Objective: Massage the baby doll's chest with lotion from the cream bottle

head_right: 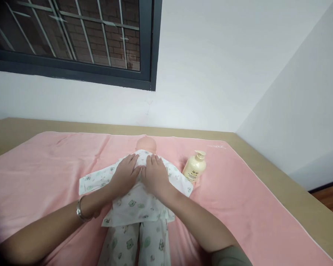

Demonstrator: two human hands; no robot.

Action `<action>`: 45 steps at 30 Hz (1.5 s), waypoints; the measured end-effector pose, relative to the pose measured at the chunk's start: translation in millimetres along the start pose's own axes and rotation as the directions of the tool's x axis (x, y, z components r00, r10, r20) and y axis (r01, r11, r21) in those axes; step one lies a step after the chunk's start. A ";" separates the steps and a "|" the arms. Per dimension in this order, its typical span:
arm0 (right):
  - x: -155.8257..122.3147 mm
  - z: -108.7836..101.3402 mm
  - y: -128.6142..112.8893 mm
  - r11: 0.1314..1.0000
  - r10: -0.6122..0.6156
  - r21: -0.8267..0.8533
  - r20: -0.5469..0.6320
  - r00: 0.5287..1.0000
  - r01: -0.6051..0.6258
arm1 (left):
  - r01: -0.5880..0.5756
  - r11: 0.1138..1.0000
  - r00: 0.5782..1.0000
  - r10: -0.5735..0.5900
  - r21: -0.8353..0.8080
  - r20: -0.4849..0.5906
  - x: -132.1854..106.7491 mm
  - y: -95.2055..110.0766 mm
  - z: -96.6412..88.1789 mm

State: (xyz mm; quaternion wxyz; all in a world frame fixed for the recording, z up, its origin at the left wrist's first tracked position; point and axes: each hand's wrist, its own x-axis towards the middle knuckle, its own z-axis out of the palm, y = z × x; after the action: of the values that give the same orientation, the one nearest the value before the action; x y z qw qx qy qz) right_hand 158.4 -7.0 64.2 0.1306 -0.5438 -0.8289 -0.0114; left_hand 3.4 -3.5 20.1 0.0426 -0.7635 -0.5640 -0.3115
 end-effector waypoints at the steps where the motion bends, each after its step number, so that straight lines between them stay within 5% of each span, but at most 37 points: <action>1: -4.0 0.1 -3.5 1.000 -0.018 -0.018 -0.019 1.000 0.018 | 0.005 1.000 1.000 -0.004 -0.007 0.014 3.4 -2.9 0.2; 9: 17.9 -6.8 14.9 0.998 0.011 0.062 0.076 0.997 -0.015 | -0.048 0.999 0.997 0.048 -0.001 -0.068 -12.0 11.5 0.5; 17: -4.8 -2.9 -5.1 0.999 -0.020 -0.039 -0.023 1.000 0.020 | -0.040 0.995 0.998 0.044 -0.093 0.043 15.8 -10.7 -0.3; 24: 21.6 2.5 19.2 0.999 0.001 0.042 0.021 1.000 -0.002 | -0.065 0.998 0.998 0.065 -0.009 -0.021 -3.5 7.3 -0.6; 31: 4.4 6.1 3.1 0.998 0.011 -0.060 -0.085 0.996 -0.016 | 0.022 0.990 1.000 -0.024 -0.140 -0.015 7.2 -1.9 4.6; 45: 7.1 8.3 5.7 1.000 0.010 -0.022 -0.083 0.997 -0.011 | 0.017 0.980 0.999 -0.024 -0.200 -0.035 3.8 -4.1 6.0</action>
State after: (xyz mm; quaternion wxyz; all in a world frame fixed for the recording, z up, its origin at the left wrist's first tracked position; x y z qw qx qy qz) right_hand 159.2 3.0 57.1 0.1588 -0.5486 -0.8197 -0.0424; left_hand 2.9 3.6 16.1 -0.0270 -0.7521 -0.5369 -0.3812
